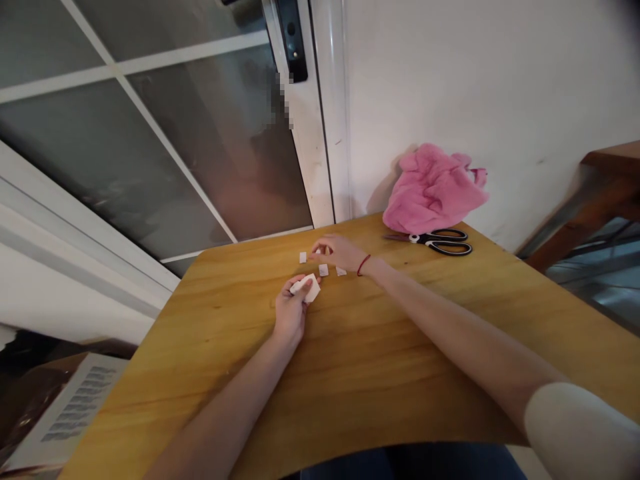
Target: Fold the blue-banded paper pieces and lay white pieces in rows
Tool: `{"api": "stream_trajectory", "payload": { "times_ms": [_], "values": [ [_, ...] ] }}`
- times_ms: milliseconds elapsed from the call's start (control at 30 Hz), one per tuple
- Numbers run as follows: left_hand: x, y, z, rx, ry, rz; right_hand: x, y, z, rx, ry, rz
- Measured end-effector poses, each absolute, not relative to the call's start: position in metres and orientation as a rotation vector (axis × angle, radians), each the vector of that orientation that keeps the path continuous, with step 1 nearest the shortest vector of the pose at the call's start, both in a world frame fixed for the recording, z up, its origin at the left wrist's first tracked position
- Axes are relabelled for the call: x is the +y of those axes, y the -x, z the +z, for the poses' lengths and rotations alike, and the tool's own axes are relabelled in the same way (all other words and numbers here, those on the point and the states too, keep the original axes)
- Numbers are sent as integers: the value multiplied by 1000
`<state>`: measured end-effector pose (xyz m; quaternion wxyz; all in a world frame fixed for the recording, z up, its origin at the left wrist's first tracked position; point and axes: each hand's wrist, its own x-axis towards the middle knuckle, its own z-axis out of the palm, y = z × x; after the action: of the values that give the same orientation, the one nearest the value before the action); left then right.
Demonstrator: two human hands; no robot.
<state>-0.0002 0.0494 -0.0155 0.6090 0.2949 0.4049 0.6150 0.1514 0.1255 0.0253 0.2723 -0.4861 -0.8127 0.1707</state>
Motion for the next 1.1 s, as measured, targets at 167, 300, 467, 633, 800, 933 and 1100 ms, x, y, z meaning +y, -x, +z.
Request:
{"api": "stream_trajectory", "payload": {
  "times_ms": [167,300,467,633,800,933,1100],
  "values": [
    [56,10,-16,998,-730,1415,118,-142,21,-2268,975,887],
    [61,15,-16,995,-733,1446,121,-137,15,-2138,1005,1001],
    [71,25,-15,972,-661,1611,137,-128,13,-2138,1360,590],
    [80,33,-14,919,-598,1685,143,-115,4,-2180,1504,433],
    [76,28,-10,877,-602,1657,137,-120,18,-2090,1511,246],
    [64,19,-6,839,-748,1521,120,-137,38,-2049,1338,495],
    [48,7,-6,934,-934,1366,88,-158,34,-2029,1179,883]
  ]
}}
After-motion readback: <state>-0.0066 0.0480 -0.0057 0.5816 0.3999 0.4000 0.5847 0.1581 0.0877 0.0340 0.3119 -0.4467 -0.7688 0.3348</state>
